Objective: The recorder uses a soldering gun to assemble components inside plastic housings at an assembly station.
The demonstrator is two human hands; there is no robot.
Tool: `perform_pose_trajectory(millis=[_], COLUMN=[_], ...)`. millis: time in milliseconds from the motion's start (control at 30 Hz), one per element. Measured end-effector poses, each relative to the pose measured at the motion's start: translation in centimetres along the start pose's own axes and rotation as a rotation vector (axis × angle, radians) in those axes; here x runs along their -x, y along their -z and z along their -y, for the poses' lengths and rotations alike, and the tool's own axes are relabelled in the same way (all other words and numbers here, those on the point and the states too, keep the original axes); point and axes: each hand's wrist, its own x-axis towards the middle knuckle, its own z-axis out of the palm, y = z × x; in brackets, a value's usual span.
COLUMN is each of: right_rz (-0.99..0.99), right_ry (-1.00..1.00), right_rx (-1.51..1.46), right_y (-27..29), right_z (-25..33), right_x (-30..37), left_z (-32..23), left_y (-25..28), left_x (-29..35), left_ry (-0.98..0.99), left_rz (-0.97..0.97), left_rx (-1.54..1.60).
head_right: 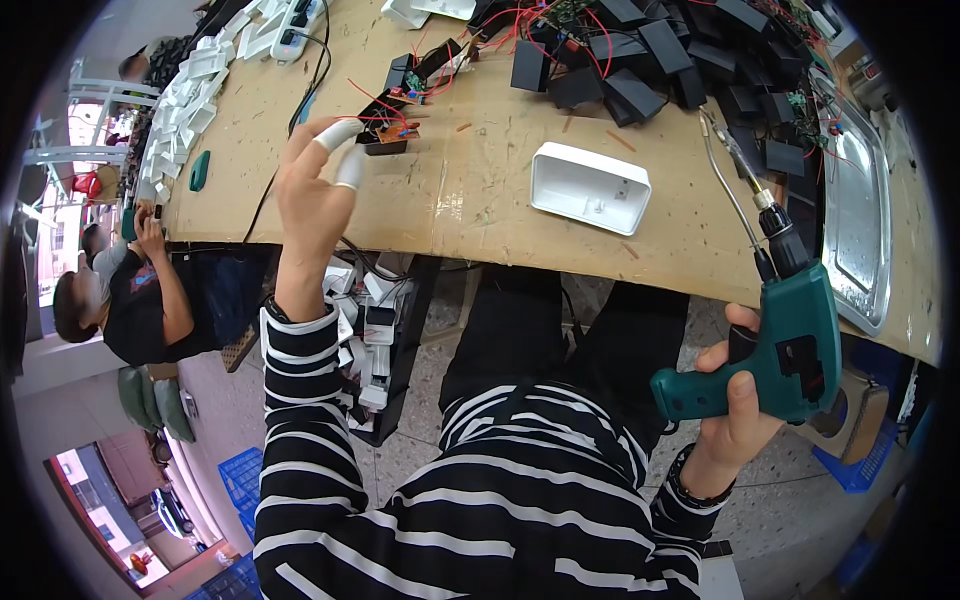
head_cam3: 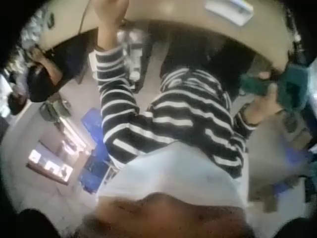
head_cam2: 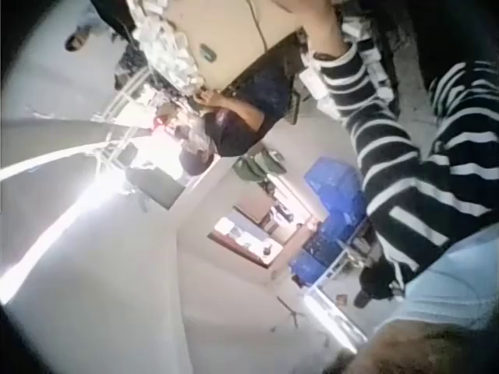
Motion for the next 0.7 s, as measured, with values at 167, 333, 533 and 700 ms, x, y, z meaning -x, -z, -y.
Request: perform_pose_trajectory(millis=[167, 333, 533, 700], right_rz=[0.000, -0.015, -0.009, -0.004], right_ry=[0.017, 0.003, -0.008, -0.009], right_rx=[0.009, 0.022, 0.013, -0.001], right_y=[-0.1, -0.2, -0.4, -0.4], right_z=[0.0, 0.0, -0.2, -0.4], right_x=[-0.4, -0.4, -0.5, -0.5], left_z=[-0.5, -1.6, -1.1, -1.7], left_y=[-2.5, -4.2, -5.3, -4.1], left_x=[-1.1, -1.7, -1.8, -1.5], left_ry=[-0.191, -0.023, 0.159, -0.099], left_rz=[-0.036, -0.102, -0.119, -0.202], left_rx=[-0.211, -0.073, 0.312, 0.136])
